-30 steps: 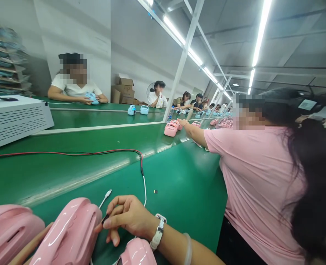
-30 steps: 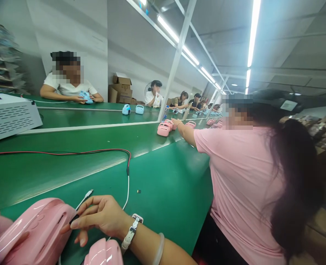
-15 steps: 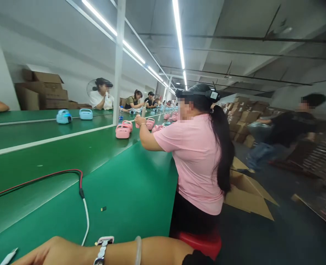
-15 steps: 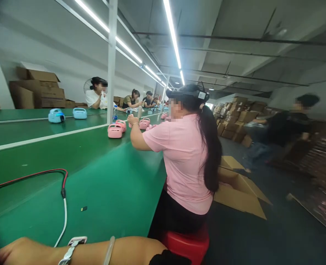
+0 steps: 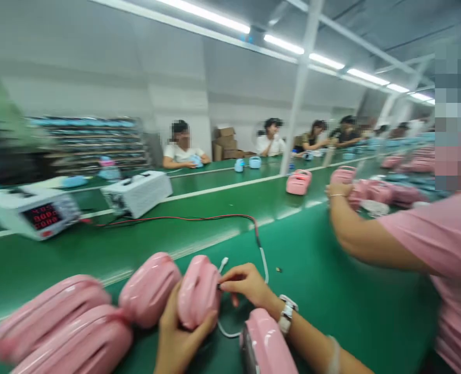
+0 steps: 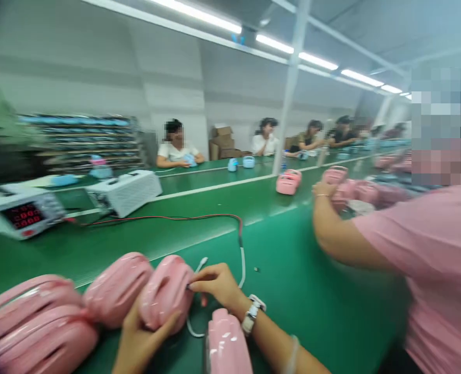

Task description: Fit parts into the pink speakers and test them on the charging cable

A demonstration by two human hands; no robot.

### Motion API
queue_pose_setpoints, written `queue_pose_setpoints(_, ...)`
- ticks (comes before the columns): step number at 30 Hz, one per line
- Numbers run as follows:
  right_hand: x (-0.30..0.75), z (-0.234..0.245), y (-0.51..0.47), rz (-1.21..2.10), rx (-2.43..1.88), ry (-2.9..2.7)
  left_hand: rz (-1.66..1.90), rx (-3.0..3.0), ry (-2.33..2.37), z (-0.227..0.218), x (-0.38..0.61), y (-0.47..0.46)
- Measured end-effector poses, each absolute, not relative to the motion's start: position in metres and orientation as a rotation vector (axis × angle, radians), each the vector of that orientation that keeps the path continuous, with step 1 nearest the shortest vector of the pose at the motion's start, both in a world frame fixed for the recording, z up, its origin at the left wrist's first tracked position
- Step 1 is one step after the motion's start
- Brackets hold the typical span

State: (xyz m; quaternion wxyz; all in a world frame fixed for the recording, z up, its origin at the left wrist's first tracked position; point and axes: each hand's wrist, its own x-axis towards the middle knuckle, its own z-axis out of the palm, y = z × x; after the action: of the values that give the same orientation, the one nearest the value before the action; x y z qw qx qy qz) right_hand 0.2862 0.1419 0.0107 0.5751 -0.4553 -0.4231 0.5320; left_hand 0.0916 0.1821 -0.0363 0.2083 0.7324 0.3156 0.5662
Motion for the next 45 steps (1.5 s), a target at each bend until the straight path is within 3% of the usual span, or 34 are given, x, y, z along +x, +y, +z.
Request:
queue_pose_setpoints(14,0.288,0.022,0.148,1.247,-1.111,-1.087,1.446,1.885,0.805,-0.024,0.101,0.174)
queue_pose_setpoints(32,0.283,0.019,0.156,1.263,-1.039,-1.135,1.542,2.439,0.820,-0.039,0.100,0.182)
queue_pose_setpoints(45,0.297,0.009,0.148,1.304,-1.033,-1.076,1.464,2.190,0.839,-0.027,0.104,0.169)
